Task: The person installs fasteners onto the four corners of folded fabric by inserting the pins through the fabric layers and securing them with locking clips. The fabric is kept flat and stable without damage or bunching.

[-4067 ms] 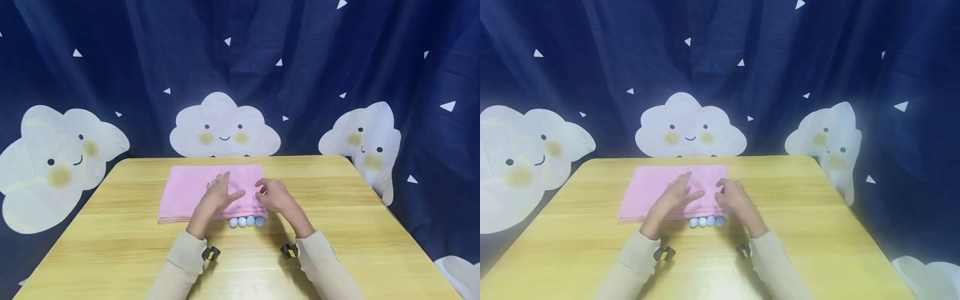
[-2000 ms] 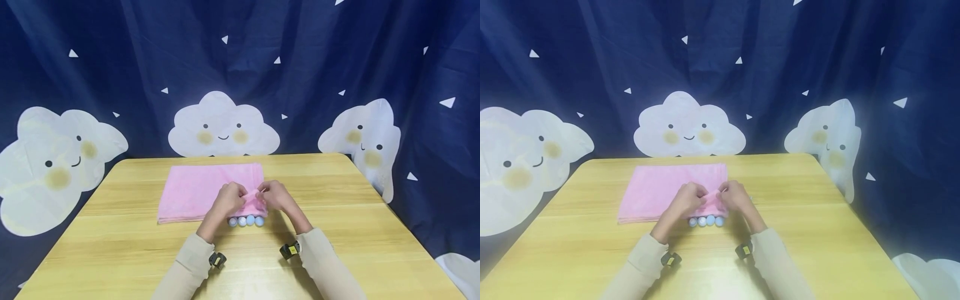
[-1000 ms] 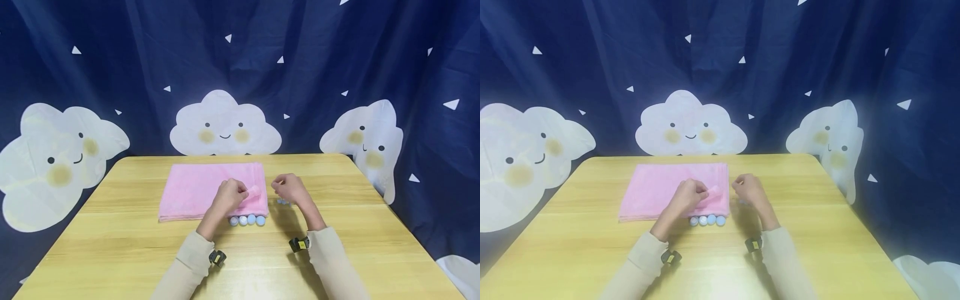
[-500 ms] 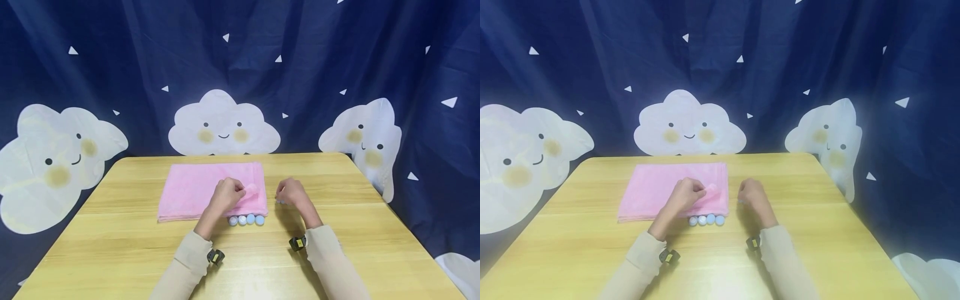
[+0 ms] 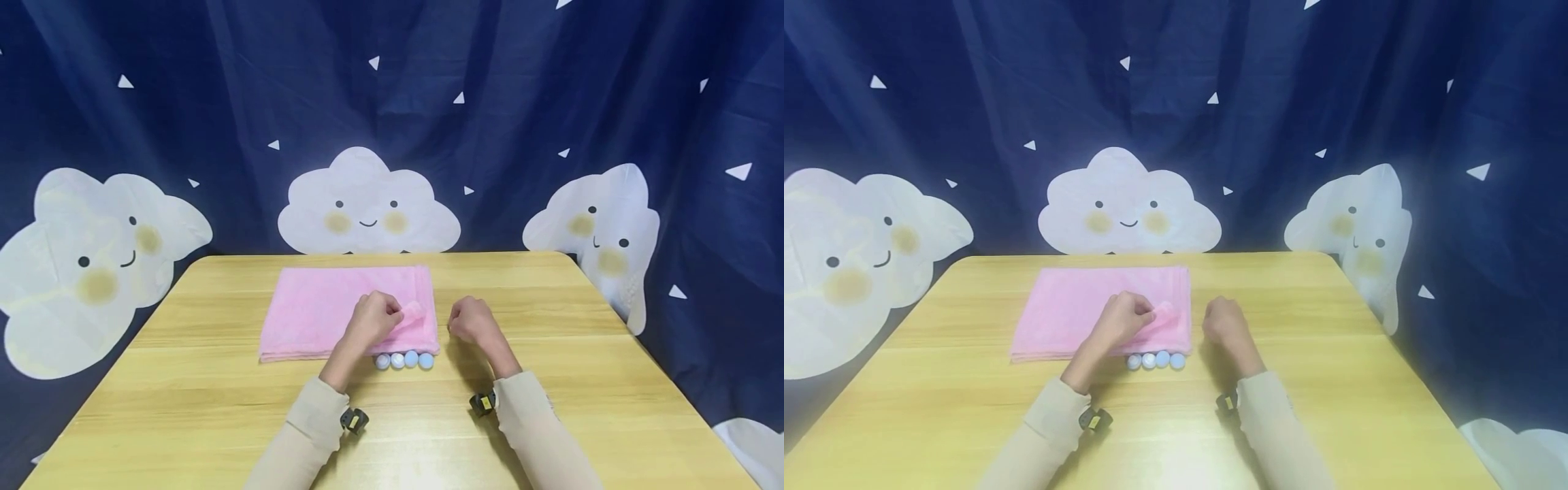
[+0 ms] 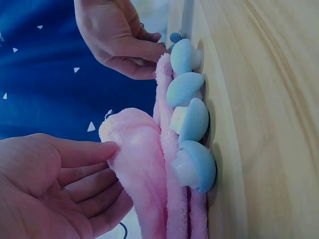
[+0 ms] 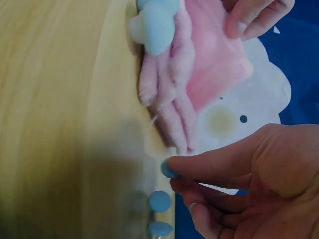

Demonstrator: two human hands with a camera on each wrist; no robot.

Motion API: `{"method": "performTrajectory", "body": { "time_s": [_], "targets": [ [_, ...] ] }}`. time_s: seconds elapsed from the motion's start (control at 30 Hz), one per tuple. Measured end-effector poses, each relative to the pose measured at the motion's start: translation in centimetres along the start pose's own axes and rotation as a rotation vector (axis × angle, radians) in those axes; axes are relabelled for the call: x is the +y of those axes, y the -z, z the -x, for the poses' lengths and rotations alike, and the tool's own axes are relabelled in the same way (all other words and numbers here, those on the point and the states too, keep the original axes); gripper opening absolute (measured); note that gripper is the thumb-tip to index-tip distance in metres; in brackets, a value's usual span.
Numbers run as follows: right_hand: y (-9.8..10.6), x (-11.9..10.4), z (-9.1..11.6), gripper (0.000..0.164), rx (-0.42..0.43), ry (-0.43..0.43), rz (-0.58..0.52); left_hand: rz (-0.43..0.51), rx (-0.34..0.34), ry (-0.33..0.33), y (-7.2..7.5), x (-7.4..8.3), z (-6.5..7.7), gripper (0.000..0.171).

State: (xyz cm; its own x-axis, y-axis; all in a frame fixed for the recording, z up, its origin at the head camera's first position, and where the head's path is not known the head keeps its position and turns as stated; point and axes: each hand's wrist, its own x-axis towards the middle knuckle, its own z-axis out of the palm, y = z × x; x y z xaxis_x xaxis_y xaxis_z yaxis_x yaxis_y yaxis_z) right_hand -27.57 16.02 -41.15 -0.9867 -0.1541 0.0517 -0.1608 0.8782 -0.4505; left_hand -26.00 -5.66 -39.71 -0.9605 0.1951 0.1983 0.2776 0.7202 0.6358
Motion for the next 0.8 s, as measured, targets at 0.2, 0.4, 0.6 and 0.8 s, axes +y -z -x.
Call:
{"method": "performTrajectory", "body": {
  "time_s": [0.2,0.4,0.6,0.8],
  "targets": [
    [0.8,-0.8,0.3,0.010,0.082,-0.030,-0.133,-0.004,0.000,0.006,-0.1,0.0,0.0,0.004],
    [1.0,-1.2,0.3,0.006,0.038,-0.059,-0.314,0.028,0.023,0.002,-0.2,0.2,0.1,0.004],
    [1.1,-1.4,0.3,0.013,0.038,-0.064,-0.368,0.061,0.070,-0.002,-0.4,0.1,0.0,0.007],
    [1.3,-2.1,0.5,0.011,0.024,-0.054,-0.405,0.080,0.086,0.017,-0.4,0.1,-0.1,0.013]
  ]
}}
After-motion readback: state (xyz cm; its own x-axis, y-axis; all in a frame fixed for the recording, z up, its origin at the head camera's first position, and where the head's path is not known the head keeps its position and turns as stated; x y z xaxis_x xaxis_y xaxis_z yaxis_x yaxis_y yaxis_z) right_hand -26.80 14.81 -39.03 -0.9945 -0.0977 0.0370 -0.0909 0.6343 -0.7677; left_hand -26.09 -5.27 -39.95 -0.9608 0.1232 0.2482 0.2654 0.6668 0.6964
